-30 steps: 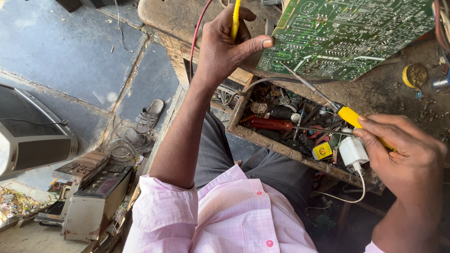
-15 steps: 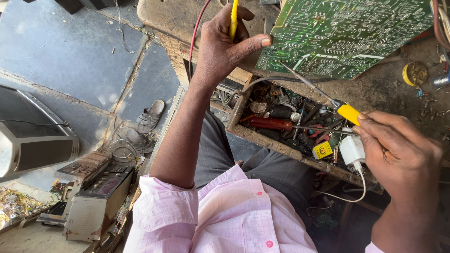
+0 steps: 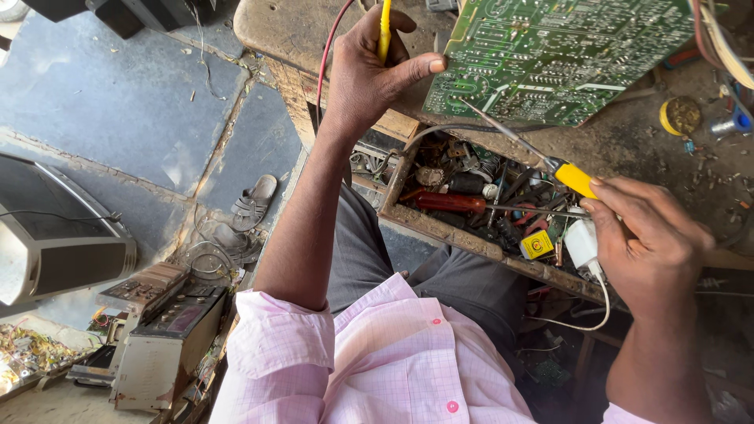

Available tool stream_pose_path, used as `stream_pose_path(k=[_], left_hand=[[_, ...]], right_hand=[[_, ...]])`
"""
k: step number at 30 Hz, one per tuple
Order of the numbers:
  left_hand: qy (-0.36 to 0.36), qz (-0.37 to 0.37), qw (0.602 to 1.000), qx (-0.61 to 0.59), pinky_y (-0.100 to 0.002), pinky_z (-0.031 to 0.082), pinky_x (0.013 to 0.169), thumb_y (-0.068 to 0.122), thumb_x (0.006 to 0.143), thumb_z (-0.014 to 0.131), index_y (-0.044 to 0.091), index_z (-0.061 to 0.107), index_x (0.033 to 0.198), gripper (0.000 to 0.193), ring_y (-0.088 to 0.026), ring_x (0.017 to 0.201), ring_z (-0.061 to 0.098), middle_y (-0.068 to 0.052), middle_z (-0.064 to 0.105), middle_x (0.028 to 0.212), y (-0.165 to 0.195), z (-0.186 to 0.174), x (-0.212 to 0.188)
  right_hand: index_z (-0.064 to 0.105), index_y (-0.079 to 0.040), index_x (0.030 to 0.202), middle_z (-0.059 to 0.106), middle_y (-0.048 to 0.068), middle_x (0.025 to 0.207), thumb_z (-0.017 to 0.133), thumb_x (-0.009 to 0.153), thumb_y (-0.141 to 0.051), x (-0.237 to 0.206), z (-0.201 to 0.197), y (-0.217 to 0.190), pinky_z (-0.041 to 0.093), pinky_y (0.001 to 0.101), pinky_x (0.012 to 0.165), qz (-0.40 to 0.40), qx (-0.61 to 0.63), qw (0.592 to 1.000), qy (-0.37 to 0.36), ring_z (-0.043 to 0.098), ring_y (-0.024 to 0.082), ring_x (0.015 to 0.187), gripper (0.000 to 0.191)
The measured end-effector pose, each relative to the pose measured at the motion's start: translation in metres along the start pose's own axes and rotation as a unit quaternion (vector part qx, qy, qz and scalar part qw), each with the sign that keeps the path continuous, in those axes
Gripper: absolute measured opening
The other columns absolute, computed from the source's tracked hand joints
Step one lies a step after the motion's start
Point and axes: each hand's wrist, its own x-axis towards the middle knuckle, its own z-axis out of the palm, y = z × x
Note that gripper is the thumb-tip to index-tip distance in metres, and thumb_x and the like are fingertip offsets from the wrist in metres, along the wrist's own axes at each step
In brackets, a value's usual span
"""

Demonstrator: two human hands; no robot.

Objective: The person solders a green circuit board using a soldering iron and solder wire. They repeatedly clean the iron tip with a yellow-handled brush and occasionally use a red-handled screwdriver to adjust components on the board.

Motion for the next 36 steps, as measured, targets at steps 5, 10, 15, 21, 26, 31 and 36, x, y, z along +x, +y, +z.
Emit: stream_pose_path(k=[5,10,15,21,26,31,36], left_hand=[[0.011,0.02,1.0,0.0,-0.024,0.057,0.064,0.051,0.084,0.092,0.008,0.067,0.116,0.059,-0.004,0.075,0.066,0.004,0.065,0.08,-0.001,0.0,0.0],[0.024,0.002,0.999,0.03,-0.025,0.058,0.063,0.048,0.081,0.092,0.007,0.069,0.112,0.056,-0.006,0.071,0.067,0.003,0.066,0.078,-0.012,0.003,0.002],[0.029,-0.011,0.999,-0.036,-0.031,0.053,0.07,0.029,0.101,0.08,0.003,0.065,0.111,0.032,-0.012,0.079,0.062,-0.001,0.064,0.091,-0.035,0.003,0.004],[0.083,-0.048,0.994,-0.052,-0.029,0.048,0.058,0.023,0.115,0.072,0.003,0.063,0.112,0.022,-0.012,0.066,0.061,-0.001,0.062,0.081,-0.041,-0.002,-0.001],[0.072,-0.015,0.996,0.046,-0.031,0.064,0.068,0.015,0.123,0.061,0.004,0.071,0.126,0.015,-0.011,0.072,0.07,-0.005,0.076,0.1,-0.038,-0.003,0.01],[0.016,0.029,0.992,0.125,-0.033,0.056,0.078,0.009,0.121,0.052,-0.006,0.059,0.121,0.017,-0.017,0.088,0.066,-0.014,0.071,0.109,-0.045,-0.011,0.022],[0.049,-0.026,0.973,0.225,-0.039,0.059,0.088,0.009,0.118,0.052,-0.011,0.05,0.128,0.022,-0.025,0.105,0.063,-0.02,0.062,0.122,-0.048,-0.025,0.015]], right_hand=[[0.073,0.008,0.113,0.074,0.021,0.112,0.082,0.094,0.013,-0.026,0.0,0.009,0.063,0.0344,0.086,0.016,0.048,0.998,0.043,0.075,0.028,0.099,0.022],[0.07,0.01,0.12,0.071,0.021,0.119,0.077,0.105,0.016,-0.087,-0.027,0.027,0.06,0.0334,0.1,0.064,0.057,0.991,0.101,0.073,0.027,0.109,0.017],[0.066,0.009,0.124,0.066,0.015,0.123,0.068,0.109,0.014,-0.151,-0.051,0.035,0.056,0.0263,0.099,0.226,0.111,0.947,0.198,0.067,0.018,0.107,0.015],[0.07,0.006,0.119,0.069,0.008,0.111,0.07,0.101,0.008,-0.208,-0.083,0.041,0.055,0.0233,0.09,0.357,0.075,0.883,0.296,0.066,0.012,0.098,0.018],[0.075,0.006,0.126,0.075,0.013,0.112,0.073,0.109,0.008,-0.243,-0.087,0.061,0.055,0.0255,0.089,0.386,-0.031,0.877,0.286,0.069,0.014,0.098,0.017],[0.079,0.003,0.121,0.077,0.014,0.106,0.079,0.109,0.004,-0.234,-0.08,0.107,0.051,0.0335,0.079,0.365,-0.121,0.877,0.287,0.07,0.021,0.092,0.012],[0.077,0.005,0.112,0.075,0.014,0.102,0.077,0.103,0.004,-0.194,-0.064,0.146,0.056,0.0334,0.073,0.362,-0.138,0.873,0.297,0.072,0.021,0.086,0.008]])
